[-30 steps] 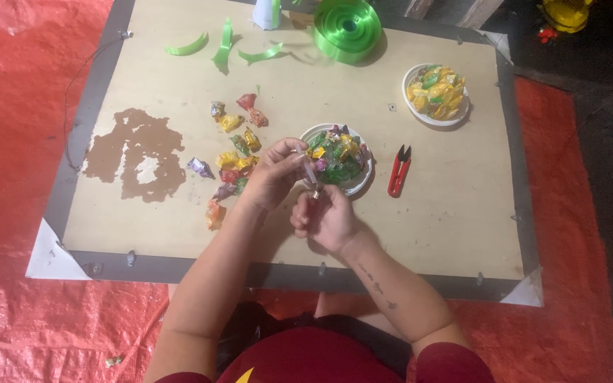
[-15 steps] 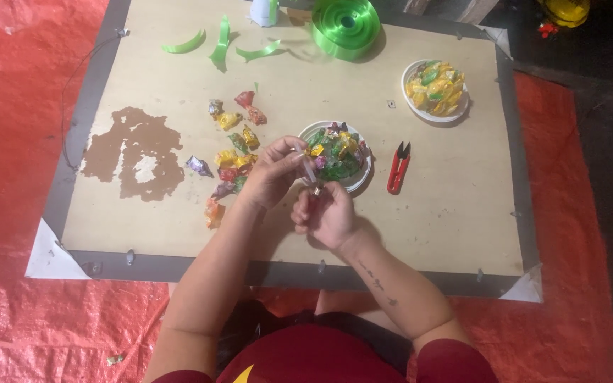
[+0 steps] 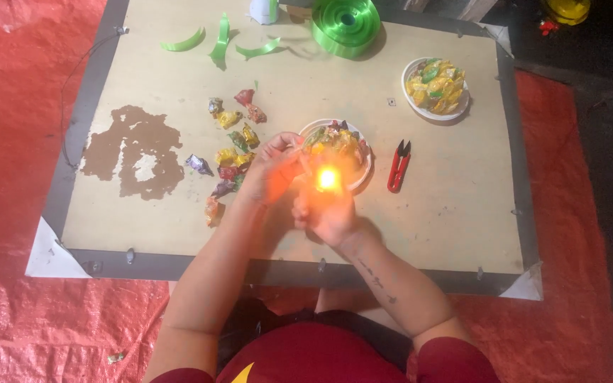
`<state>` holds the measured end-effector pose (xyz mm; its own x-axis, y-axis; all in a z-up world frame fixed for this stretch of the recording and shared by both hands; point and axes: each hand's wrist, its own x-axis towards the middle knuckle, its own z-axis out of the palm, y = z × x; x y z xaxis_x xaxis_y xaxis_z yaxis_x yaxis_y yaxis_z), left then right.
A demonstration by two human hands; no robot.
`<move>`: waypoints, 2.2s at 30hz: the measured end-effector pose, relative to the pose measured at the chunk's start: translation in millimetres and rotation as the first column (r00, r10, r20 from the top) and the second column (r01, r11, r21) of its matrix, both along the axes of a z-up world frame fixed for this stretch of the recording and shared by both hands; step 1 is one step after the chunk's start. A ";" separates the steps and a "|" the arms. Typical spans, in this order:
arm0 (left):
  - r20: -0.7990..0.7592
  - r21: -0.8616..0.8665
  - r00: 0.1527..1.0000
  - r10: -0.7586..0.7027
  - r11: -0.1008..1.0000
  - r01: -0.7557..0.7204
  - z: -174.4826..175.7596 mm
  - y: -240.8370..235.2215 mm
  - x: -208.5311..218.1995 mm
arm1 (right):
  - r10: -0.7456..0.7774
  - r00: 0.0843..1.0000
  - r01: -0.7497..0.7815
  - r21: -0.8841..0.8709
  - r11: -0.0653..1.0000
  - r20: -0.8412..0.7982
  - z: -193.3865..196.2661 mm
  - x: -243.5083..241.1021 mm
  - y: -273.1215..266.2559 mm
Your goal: The person wraps small candies with green ribbon, tying each one individually and placing the finished items into a white bowl. The person uses a red utility knife to cut the ribbon between wraps.
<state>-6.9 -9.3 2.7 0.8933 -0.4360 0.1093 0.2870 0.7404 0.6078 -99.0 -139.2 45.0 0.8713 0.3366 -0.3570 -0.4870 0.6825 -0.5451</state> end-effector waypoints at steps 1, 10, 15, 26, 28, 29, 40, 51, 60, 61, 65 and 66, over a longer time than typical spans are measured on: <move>-0.001 0.000 1.000 -0.001 1.000 0.001 -3.5 -0.5 1.0 | -0.001 1.000 0.001 0.000 1.000 -0.001 -19.1 1.7 -1.6; 0.056 0.049 0.997 -0.047 0.998 0.044 0.0 0.2 -0.6 | -0.024 0.993 0.014 -0.091 0.996 -0.114 -51.6 8.0 -2.2; 0.057 0.052 0.997 -0.052 0.997 0.049 -12.6 -0.8 3.1 | -0.021 0.988 0.009 -0.074 0.997 -0.153 -50.1 9.1 -2.4; 0.065 0.058 0.996 -0.063 0.997 0.059 -4.0 2.0 -0.6 | -0.028 0.989 0.017 -0.077 0.997 -0.145 -49.0 7.3 -0.5; 0.064 0.053 0.996 -0.066 0.997 0.063 -6.7 1.6 0.5 | -0.040 0.988 0.029 -0.077 0.997 -0.151 -48.4 6.8 0.7; 0.065 0.054 0.996 -0.067 0.997 0.063 -8.0 1.3 1.2 | -0.043 0.988 0.031 -0.078 0.996 -0.151 -48.7 6.8 1.2; 0.063 0.065 0.997 -0.055 0.997 0.050 -3.6 1.4 0.5 | 0.007 0.996 -0.018 -0.117 0.993 -0.094 -13.5 7.3 3.1; -0.014 0.037 0.999 0.042 0.998 -0.041 -22.5 8.4 16.4 | -0.254 0.899 0.377 -0.335 0.864 0.357 -34.7 -66.3 -28.2; -0.007 0.104 0.998 0.066 0.992 -0.065 -28.3 2.7 17.2 | 0.163 0.935 0.348 -0.737 -0.579 0.314 -27.6 -78.7 -127.2; -0.015 0.107 0.998 0.060 0.993 -0.058 -24.9 4.4 14.2 | 0.156 0.939 0.338 -0.741 -0.580 0.306 -27.9 -81.5 -123.9; 0.000 0.135 0.998 0.059 0.989 -0.059 -18.0 5.7 10.2 | 0.283 0.826 0.557 -0.631 -0.540 0.487 -56.8 -79.9 -119.1; 0.018 0.151 0.998 0.065 0.986 -0.067 -18.0 6.1 11.4 | 0.321 0.750 0.654 -0.573 -0.494 0.579 -71.7 -76.1 -118.5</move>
<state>4.5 -3.2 -15.3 0.9197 -0.3884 0.0580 0.2318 0.6563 0.7180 -175.1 -257.7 -26.7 0.8369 -0.1752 0.5185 0.0254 -0.9339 -0.3565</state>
